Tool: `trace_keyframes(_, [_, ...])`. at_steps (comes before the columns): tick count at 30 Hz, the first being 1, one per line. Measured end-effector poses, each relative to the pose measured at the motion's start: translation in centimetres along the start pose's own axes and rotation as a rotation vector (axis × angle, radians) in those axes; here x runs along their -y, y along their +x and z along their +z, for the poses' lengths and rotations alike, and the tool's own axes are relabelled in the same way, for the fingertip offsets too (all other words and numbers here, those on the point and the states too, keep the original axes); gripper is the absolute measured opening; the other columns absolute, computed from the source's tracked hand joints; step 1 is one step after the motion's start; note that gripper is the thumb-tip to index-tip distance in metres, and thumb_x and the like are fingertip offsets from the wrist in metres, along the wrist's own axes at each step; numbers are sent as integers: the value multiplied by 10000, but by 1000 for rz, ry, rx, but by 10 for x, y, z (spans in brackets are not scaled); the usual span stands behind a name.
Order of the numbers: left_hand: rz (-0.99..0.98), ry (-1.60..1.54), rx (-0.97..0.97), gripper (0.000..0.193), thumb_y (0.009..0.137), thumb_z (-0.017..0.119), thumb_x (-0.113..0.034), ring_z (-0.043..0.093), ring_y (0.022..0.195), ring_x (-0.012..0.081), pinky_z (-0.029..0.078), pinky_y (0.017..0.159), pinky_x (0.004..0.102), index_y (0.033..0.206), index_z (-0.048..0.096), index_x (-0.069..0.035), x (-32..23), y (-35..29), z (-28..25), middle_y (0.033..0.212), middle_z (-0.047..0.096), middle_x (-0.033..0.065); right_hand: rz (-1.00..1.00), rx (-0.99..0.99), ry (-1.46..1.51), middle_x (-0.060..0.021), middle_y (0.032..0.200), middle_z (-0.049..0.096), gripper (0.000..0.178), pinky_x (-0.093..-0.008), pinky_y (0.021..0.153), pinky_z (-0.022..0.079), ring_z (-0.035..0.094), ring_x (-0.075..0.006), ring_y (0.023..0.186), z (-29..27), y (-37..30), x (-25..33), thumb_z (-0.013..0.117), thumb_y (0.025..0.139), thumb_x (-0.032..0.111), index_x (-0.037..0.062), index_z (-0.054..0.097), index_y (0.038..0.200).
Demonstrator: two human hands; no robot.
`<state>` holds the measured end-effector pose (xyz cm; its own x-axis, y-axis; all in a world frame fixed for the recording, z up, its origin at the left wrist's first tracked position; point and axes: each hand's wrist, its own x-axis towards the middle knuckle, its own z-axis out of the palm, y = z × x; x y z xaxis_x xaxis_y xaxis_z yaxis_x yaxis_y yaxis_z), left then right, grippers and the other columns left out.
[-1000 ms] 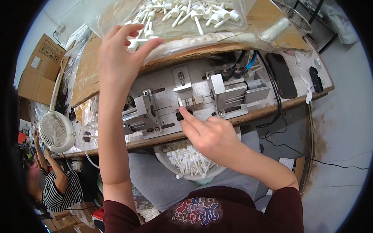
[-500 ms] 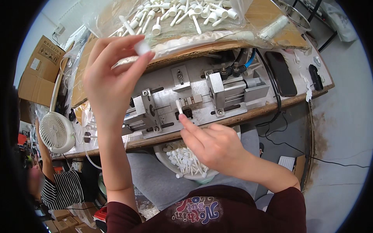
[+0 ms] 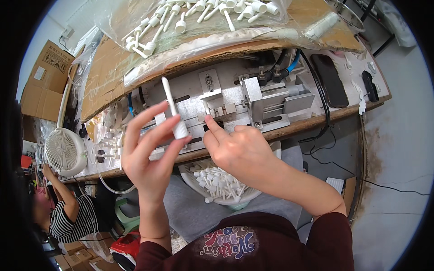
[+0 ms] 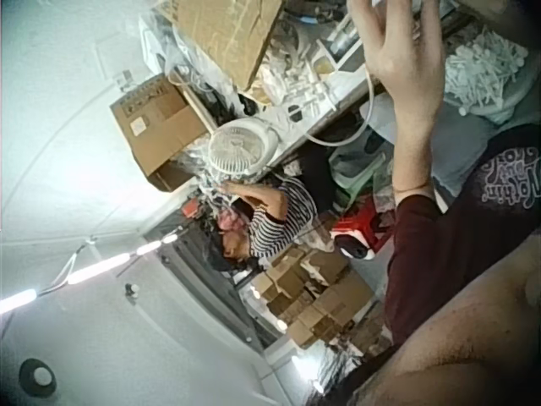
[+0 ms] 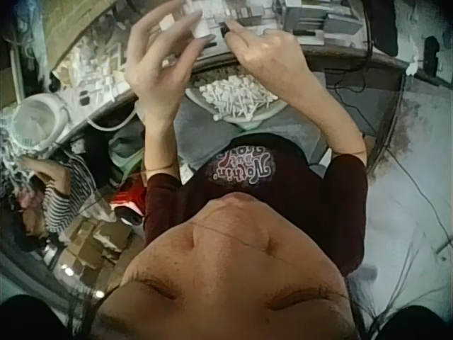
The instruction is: Assembling small white plastic components using a pneumatic assembly machine.
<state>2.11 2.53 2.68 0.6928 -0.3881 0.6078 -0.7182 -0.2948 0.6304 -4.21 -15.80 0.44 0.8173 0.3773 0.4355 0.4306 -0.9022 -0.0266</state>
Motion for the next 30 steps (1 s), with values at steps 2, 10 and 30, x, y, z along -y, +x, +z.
trace_keyframes(2, [24,39,22,367,723,793,64,713,846,177,599,695,288,1080,744,-9,0,-10,2,1243,633,145,1,-6,16,-220,1144,703,136,-270,569,505,621,-145,519,0,0,-1,653,703,107,41,595,807])
trace_keyframes(10, [100,227,60,316,747,798,-12,721,788,205,559,655,289,1058,743,-2,6,-33,15,1174,711,132,-19,13,402,-79,1184,705,294,-312,677,512,681,-232,781,-12,-5,-21,794,753,235,70,708,980])
trace_keyframes(30, [102,395,226,278,728,820,-121,592,528,164,484,526,267,996,762,-79,6,-28,40,1138,739,31,199,51,47,-130,1084,658,420,-382,805,518,658,-289,874,-42,117,-192,708,789,60,115,656,1202])
